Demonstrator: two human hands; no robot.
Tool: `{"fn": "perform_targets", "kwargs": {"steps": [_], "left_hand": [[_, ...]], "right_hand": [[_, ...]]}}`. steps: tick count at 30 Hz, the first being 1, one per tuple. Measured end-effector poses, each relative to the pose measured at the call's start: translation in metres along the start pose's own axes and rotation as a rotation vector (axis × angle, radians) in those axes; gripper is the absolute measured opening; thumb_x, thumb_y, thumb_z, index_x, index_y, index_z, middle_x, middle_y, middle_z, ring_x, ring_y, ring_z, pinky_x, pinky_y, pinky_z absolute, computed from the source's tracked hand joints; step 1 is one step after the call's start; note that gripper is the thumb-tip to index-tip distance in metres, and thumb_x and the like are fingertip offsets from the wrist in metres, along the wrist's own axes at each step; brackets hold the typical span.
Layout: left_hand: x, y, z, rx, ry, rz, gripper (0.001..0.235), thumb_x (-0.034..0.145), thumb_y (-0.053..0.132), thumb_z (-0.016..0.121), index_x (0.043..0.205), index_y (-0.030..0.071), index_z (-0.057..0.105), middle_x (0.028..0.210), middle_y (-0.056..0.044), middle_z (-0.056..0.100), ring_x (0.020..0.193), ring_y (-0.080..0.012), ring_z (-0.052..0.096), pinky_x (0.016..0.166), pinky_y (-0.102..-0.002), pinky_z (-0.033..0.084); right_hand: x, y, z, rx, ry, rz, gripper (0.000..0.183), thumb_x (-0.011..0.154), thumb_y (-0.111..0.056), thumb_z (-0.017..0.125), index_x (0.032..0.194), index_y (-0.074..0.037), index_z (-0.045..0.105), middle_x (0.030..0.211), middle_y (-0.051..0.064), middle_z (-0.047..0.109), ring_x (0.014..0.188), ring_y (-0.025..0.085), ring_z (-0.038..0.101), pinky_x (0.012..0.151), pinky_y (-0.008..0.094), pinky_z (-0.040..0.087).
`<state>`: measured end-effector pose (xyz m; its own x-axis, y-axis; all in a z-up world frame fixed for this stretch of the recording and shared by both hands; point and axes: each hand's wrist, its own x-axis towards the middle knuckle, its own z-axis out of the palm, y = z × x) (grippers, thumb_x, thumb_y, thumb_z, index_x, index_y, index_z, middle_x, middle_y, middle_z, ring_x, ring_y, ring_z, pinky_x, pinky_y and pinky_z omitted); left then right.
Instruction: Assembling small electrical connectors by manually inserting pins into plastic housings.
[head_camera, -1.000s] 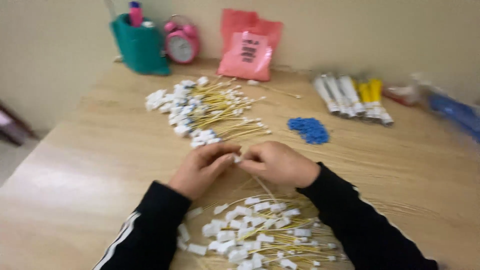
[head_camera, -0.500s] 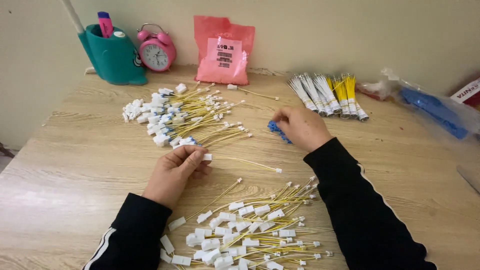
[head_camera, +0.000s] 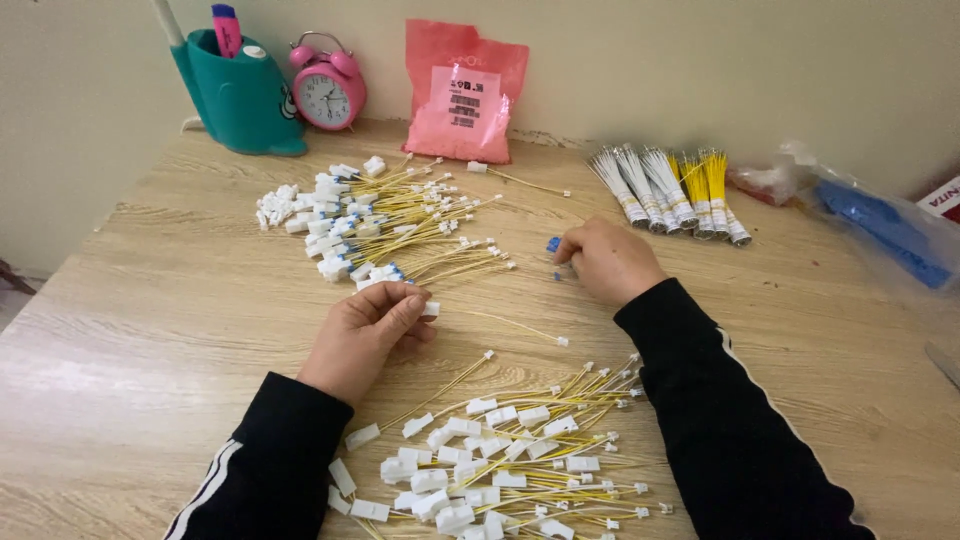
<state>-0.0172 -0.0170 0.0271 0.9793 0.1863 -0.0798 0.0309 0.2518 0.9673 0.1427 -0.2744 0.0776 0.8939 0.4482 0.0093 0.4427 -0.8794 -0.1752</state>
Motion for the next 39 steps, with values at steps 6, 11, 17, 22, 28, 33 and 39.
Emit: {"fn": "perform_targets", "kwargs": {"steps": [6,11,17,22,28,33,39], "left_hand": [[-0.001,0.001,0.001,-0.038,-0.005,0.003,0.024,0.091,0.012,0.064,0.108,-0.005,0.065,0.081,-0.016,0.067,0.072,-0.0224,0.070,0.065,-0.032,0.063],[-0.002,0.002,0.002,-0.021,-0.015,0.013,0.023,0.091,0.011,0.065,0.107,-0.005,0.065,0.081,-0.015,0.066,0.073,-0.0224,0.070,0.066,-0.032,0.063],[-0.002,0.002,0.002,-0.018,-0.017,0.011,0.022,0.091,0.011,0.064,0.107,-0.004,0.066,0.081,-0.015,0.066,0.072,-0.0217,0.070,0.064,-0.032,0.063],[0.001,-0.003,0.002,-0.005,0.001,-0.006,0.024,0.091,0.012,0.064,0.108,-0.005,0.065,0.083,-0.015,0.067,0.073,-0.0211,0.070,0.064,-0.031,0.063],[0.008,-0.015,-0.002,-0.118,0.041,0.023,0.020,0.091,0.009,0.065,0.105,-0.005,0.064,0.085,-0.017,0.066,0.075,-0.0243,0.071,0.066,-0.034,0.064],[-0.003,0.000,0.002,-0.161,0.040,0.005,0.020,0.089,0.010,0.067,0.103,-0.005,0.065,0.085,-0.017,0.067,0.077,-0.0251,0.072,0.067,-0.034,0.064],[-0.002,0.000,0.004,-0.192,0.032,-0.022,0.023,0.088,0.014,0.071,0.101,-0.004,0.065,0.085,-0.018,0.069,0.076,-0.0258,0.073,0.069,-0.036,0.064]], "right_hand": [[-0.002,-0.009,-0.008,-0.029,-0.069,0.014,0.022,0.089,-0.018,0.057,0.106,-0.017,0.072,0.106,0.011,0.069,0.109,0.034,0.063,0.093,0.044,0.049],[-0.015,-0.020,-0.020,-0.094,-0.195,0.020,0.026,0.086,-0.025,0.061,0.109,-0.022,0.072,0.107,0.006,0.072,0.110,0.029,0.065,0.095,0.041,0.049],[-0.015,-0.022,-0.017,-0.109,-0.196,0.009,0.020,0.086,-0.028,0.064,0.103,-0.021,0.074,0.098,0.003,0.074,0.101,0.028,0.068,0.088,0.039,0.052],[-0.010,-0.021,-0.011,-0.194,-0.198,-0.033,0.019,0.089,-0.032,0.062,0.100,-0.021,0.073,0.097,0.004,0.074,0.102,0.027,0.068,0.089,0.038,0.053],[-0.017,-0.042,-0.013,0.278,0.033,-0.168,0.020,0.080,-0.021,0.071,0.092,-0.005,0.070,0.081,0.016,0.072,0.079,0.030,0.070,0.071,0.040,0.054],[-0.049,-0.098,-0.020,0.819,0.078,-0.272,0.020,0.081,-0.005,0.070,0.101,-0.008,0.073,0.075,0.005,0.074,0.068,0.012,0.067,0.071,0.028,0.056],[-0.052,-0.119,-0.002,0.699,0.195,-0.482,0.012,0.083,-0.009,0.073,0.095,-0.011,0.077,0.075,0.004,0.070,0.065,0.014,0.062,0.063,0.026,0.051]]}}
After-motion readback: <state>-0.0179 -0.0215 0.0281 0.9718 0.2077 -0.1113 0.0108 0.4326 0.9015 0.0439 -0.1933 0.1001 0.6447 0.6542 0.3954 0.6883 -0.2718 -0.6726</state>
